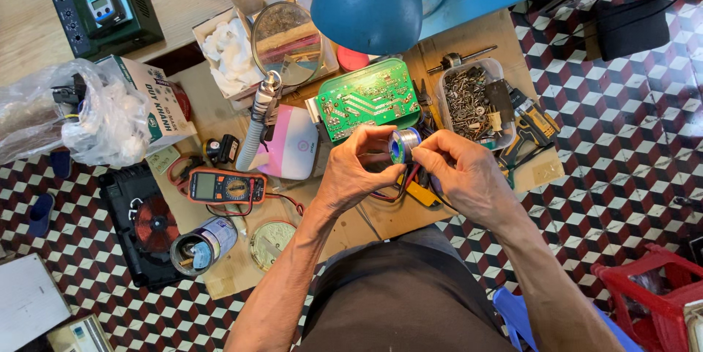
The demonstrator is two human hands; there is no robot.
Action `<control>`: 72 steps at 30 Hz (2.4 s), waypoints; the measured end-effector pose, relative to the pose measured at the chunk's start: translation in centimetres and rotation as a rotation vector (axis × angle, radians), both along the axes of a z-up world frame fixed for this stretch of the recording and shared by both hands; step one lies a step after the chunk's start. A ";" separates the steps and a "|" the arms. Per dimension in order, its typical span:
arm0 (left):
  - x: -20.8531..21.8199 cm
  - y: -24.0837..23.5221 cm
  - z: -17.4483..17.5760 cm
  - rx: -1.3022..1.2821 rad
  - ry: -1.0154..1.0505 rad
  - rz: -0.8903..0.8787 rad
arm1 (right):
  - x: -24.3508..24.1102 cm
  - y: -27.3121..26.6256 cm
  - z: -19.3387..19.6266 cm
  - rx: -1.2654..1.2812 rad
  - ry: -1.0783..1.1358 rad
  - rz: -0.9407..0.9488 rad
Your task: The person holds a spool of solder wire and repeatedly pulls and retracts the wire with both hands over a workbench. The person does not apply heat or attach the wire to any component during the clip.
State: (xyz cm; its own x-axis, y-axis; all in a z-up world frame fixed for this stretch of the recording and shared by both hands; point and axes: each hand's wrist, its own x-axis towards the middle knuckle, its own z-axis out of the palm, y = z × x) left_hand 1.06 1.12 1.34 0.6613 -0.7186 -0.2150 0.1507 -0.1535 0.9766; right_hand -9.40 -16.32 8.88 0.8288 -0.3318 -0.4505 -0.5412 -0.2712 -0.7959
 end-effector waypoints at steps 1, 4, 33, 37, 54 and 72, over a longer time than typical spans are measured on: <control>0.1 -0.1 -0.2 -0.004 0.016 0.010 | -0.1 0.2 -0.1 -0.026 0.000 -0.001; 0.1 -0.2 -0.9 -0.028 0.092 0.034 | -0.4 0.7 -0.7 -0.048 -0.002 -0.042; 0.0 -1.2 -2.2 -0.376 0.906 0.108 | 0.4 1.5 -7.2 0.108 -0.279 -0.249; -0.4 -1.2 -2.4 -0.406 0.801 0.132 | 0.3 1.5 -7.6 0.357 -0.418 -0.344; -2.9 -2.2 -4.3 -0.565 1.128 0.542 | -0.3 2.7 -6.5 0.281 -0.180 -0.266; -3.5 -2.4 -4.6 -0.490 1.184 0.642 | -0.2 4.0 -3.2 -0.199 -0.227 -0.189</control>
State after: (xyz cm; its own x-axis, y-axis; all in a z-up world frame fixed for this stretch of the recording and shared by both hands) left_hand -2.40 -1.31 -3.25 0.5035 -0.5308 -0.6817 0.8116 0.5611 0.1625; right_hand -9.60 -12.29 5.65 0.8157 -0.5520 -0.1728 -0.4121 -0.3449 -0.8433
